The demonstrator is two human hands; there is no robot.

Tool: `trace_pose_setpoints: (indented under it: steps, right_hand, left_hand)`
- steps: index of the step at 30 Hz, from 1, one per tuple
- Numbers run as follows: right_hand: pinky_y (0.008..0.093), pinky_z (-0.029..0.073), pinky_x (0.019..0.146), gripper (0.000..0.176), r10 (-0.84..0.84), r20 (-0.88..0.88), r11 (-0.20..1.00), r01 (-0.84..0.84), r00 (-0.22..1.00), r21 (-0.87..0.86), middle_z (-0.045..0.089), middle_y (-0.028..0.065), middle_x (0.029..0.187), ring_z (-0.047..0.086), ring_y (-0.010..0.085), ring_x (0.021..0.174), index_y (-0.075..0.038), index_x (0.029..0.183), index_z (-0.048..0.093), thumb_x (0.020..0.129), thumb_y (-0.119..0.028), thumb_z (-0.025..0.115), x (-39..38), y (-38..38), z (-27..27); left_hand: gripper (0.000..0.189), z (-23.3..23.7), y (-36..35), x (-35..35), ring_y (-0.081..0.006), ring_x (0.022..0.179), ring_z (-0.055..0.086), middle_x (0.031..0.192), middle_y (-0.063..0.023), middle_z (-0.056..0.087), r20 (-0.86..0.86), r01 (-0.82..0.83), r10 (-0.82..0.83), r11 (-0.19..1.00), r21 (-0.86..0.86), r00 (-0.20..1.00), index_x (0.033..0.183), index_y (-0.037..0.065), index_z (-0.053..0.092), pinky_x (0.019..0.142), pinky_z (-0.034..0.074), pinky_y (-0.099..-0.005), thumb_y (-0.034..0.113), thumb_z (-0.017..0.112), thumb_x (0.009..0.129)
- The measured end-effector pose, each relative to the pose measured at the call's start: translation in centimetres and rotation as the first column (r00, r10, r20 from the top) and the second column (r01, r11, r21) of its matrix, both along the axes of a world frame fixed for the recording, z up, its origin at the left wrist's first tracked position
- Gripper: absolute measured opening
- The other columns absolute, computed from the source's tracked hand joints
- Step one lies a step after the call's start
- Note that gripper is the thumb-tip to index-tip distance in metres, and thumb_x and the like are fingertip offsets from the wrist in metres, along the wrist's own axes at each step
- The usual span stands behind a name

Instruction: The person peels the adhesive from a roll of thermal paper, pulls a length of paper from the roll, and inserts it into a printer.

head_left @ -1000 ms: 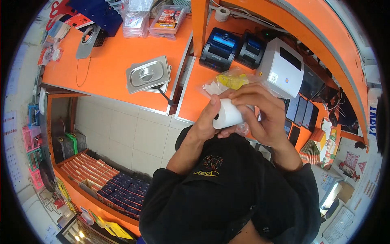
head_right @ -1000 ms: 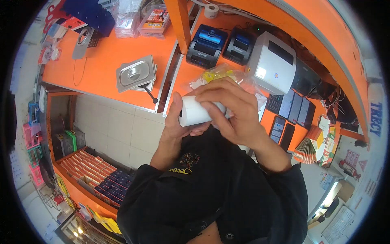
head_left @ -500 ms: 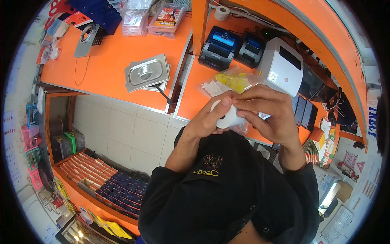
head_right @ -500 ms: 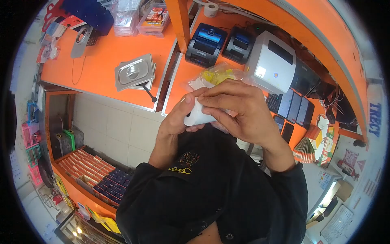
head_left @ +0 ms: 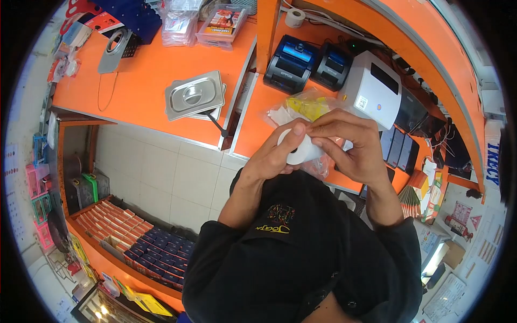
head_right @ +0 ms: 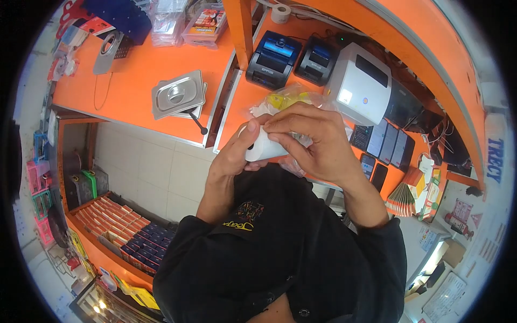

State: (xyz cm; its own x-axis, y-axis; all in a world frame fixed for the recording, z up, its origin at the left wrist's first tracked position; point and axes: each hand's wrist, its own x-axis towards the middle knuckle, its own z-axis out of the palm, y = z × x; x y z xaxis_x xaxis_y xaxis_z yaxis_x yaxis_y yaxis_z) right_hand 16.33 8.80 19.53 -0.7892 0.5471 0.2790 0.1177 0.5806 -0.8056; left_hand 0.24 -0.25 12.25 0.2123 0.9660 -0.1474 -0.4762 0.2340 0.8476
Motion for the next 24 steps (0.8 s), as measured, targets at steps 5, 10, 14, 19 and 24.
trace_pose_setpoints:
  steps: [5, 10, 14, 19, 24]
  right_hand:
    - [0.0326, 0.051, 0.072, 0.011, -0.047, -0.012, 0.999, 0.047, 0.999, 0.023, 0.068, 0.0122, 0.090, 0.067, 0.0272, 0.083, 0.000, 0.092, 0.067, 0.081, 0.001, 0.067, -0.5, -0.4, -0.9]
    - [0.0350, 0.050, 0.074, 0.012, -0.162, 0.069, 0.987, 0.160, 0.984, 0.028, 0.065, 0.0145, 0.089, 0.065, 0.0294, 0.081, 0.002, 0.096, 0.062, 0.084, 0.000, 0.063, -0.9, -1.0, -1.2]
    - [0.0337, 0.048, 0.071, 0.012, -0.176, 0.070, 0.982, 0.180, 0.982, -0.061, 0.064, 0.0124, 0.090, 0.063, 0.0244, 0.079, 0.001, 0.097, 0.062, 0.086, -0.001, 0.063, -0.6, -0.7, -2.1]
    - [0.0281, 0.045, 0.070, 0.021, -0.056, -0.170, 0.968, 0.011, 0.984, -0.251, 0.064, 0.0067, 0.090, 0.059, 0.0134, 0.079, -0.002, 0.102, 0.071, 0.082, -0.004, 0.072, -0.6, -0.5, -3.5]
    - [0.0256, 0.043, 0.067, 0.016, -0.090, -0.280, 0.951, -0.002, 0.956, -0.311, 0.062, 0.0066, 0.085, 0.057, 0.0129, 0.076, -0.002, 0.094, 0.075, 0.078, -0.004, 0.076, -0.1, -0.3, -5.8]
  left_hand:
    - [0.063, -0.2, 0.1, 0.1, -0.0042, 0.042, 0.039, 0.062, -0.0002, 0.049, 0.010, -0.039, 0.039, 0.999, -0.015, 0.999, 0.100, 0.003, 0.055, 0.036, 0.029, -0.0179, 0.062, 0.033, 0.098]
    - [0.074, -1.4, 0.4, 0.3, -0.0053, 0.040, 0.044, 0.065, -0.0049, 0.055, 0.109, 0.069, -0.066, 0.997, -0.022, 0.992, 0.111, 0.002, 0.052, 0.031, 0.029, -0.0179, 0.071, 0.033, 0.093]
    - [0.075, -1.8, 0.5, 0.1, -0.0058, 0.039, 0.045, 0.067, -0.0095, 0.059, 0.250, 0.088, -0.092, 0.996, 0.028, 0.964, 0.113, 0.000, 0.052, 0.029, 0.030, -0.0181, 0.070, 0.033, 0.093]
    - [0.081, -2.3, 0.6, -0.2, -0.0075, 0.039, 0.046, 0.075, -0.0143, 0.061, 0.369, 0.095, -0.108, 0.994, 0.053, 0.923, 0.122, -0.003, 0.049, 0.029, 0.030, -0.0178, 0.070, 0.033, 0.093]
    - [0.076, -2.7, 0.0, -0.1, -0.0049, 0.043, 0.044, 0.076, -0.0055, 0.056, 0.381, 0.112, -0.113, 0.993, 0.024, 0.918, 0.127, 0.003, 0.046, 0.033, 0.030, -0.0163, 0.070, 0.041, 0.091]
